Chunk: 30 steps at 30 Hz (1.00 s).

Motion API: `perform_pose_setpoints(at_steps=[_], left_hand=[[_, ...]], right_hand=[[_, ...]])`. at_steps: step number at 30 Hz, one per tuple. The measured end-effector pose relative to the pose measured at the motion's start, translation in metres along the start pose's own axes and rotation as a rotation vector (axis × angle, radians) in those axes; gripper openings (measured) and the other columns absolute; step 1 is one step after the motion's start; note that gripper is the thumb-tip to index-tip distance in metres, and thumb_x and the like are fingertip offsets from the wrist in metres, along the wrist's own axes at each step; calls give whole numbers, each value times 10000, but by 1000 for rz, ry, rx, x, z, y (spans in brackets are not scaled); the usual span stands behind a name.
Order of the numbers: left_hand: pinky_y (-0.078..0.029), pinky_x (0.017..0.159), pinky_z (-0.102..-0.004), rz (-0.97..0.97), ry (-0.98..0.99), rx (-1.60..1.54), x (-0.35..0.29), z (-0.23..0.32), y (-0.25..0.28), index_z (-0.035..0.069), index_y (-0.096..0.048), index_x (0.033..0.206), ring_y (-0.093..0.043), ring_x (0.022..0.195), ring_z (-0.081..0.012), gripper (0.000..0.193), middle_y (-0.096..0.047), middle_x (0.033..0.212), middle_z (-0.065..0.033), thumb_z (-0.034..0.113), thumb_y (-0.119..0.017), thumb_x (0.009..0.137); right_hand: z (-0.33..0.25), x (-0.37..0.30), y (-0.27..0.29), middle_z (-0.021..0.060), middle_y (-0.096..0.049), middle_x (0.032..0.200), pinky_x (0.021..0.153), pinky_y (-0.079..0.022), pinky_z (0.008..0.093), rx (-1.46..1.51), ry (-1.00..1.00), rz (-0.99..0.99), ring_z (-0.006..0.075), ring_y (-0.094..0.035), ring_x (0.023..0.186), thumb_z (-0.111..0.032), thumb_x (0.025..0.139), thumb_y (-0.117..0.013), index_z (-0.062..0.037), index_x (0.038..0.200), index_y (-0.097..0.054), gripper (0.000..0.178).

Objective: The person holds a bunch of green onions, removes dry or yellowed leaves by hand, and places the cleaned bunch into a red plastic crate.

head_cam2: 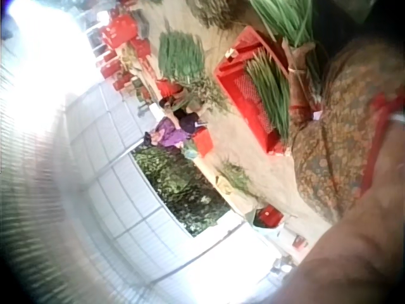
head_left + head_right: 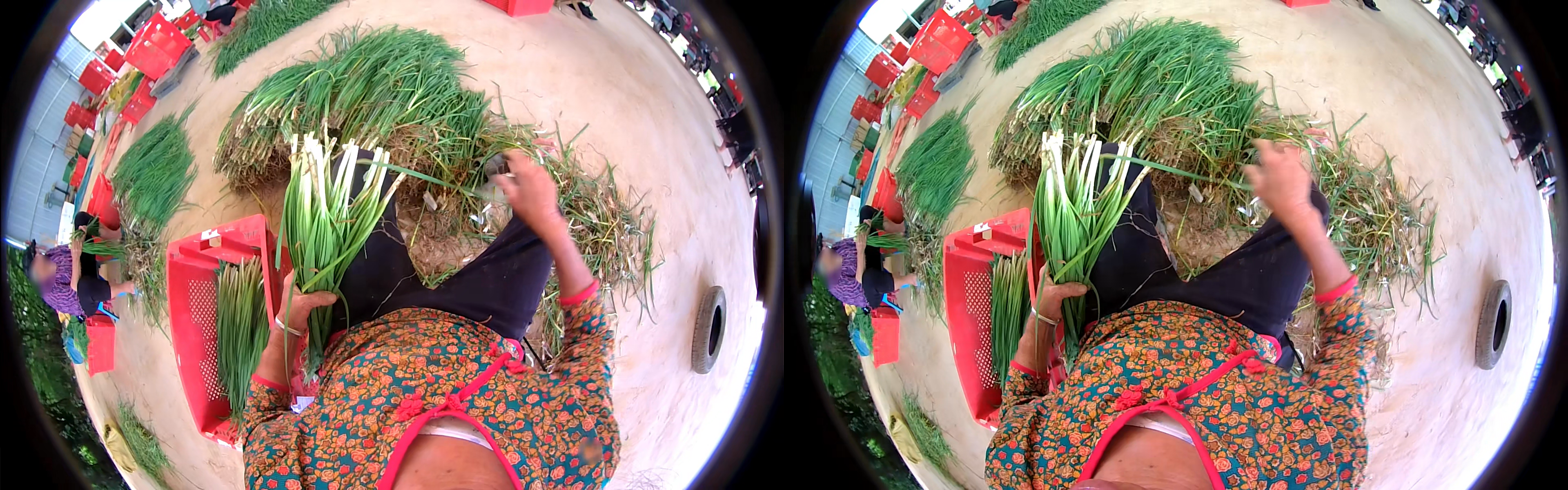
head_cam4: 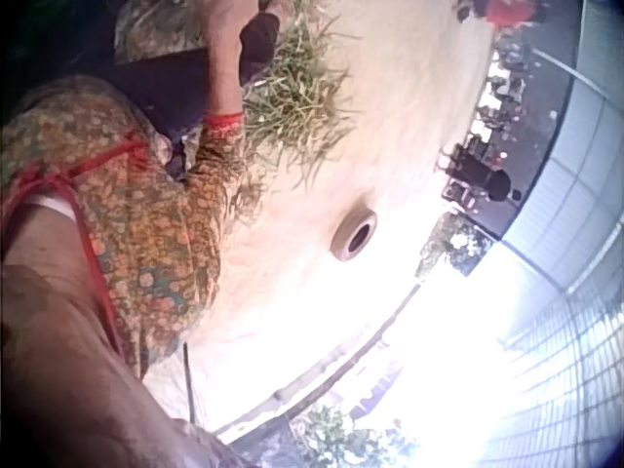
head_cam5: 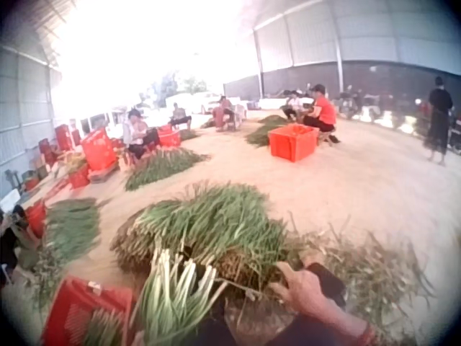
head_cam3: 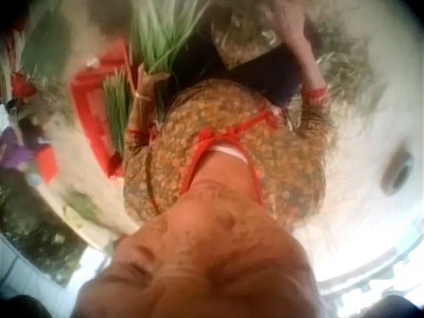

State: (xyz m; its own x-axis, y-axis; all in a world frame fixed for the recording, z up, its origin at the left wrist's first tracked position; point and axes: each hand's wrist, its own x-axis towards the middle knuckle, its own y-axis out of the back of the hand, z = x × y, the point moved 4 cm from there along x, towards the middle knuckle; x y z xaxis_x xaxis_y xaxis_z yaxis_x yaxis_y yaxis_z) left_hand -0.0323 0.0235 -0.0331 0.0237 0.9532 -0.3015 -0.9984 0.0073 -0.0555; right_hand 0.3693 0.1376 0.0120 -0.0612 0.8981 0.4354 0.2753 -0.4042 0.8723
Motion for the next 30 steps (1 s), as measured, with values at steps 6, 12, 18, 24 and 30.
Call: perform_pose_setpoints(at_steps=[6, 12, 18, 24, 30], left_hand=[[-516, 717, -294, -48, -94, 123, 0, 15, -9, 3, -593, 1011, -620, 778, -165, 506, -646, 864, -48, -96, -732, 534], [-516, 710, -294, -98, -17, -52, 10, -7, 1, 13, -592, 999, -621, 770, -165, 508, -646, 868, -51, -82, -728, 519], [-514, 713, -292, -30, -29, -65, 5, 2, -10, 15, -606, 979, -620, 776, -155, 472, -651, 857, -38, -82, -740, 537], [-494, 756, -286, -203, -160, 200, 9, 4, -4, 22, -608, 1048, -600, 823, -115, 531, -657, 910, -17, -59, -775, 551], [-492, 783, -289, -281, -118, 273, 16, -3, 4, 25, -593, 1091, -602, 854, -119, 541, -658, 929, -28, -11, -802, 593]], right_hand=[[-165, 14, 0, 183, -620, 694, 621, -492, 440, 501, 245, -408, 373, -630, 703, -331, 731, -736, -25, 1254, -439, 675], [-205, -5, -9, 76, -548, 563, 452, -458, 377, 408, 477, 21, 263, -586, 502, -112, 729, -591, -75, 779, -525, 92], [-196, -12, 2, 54, -542, 551, 438, -428, 306, 708, 530, -8, 147, -532, 461, -61, 744, -599, -27, 832, -612, 95], [-162, -1, -3, -8, -519, 540, 326, -235, 199, 1817, -477, -834, 47, -402, 394, -7, 775, -618, 2, 801, -640, 35], [-137, -15, 15, -17, -451, 499, 306, -223, 196, 2286, -586, -965, 54, -356, 358, -54, 805, -589, -6, 828, -601, 54]])
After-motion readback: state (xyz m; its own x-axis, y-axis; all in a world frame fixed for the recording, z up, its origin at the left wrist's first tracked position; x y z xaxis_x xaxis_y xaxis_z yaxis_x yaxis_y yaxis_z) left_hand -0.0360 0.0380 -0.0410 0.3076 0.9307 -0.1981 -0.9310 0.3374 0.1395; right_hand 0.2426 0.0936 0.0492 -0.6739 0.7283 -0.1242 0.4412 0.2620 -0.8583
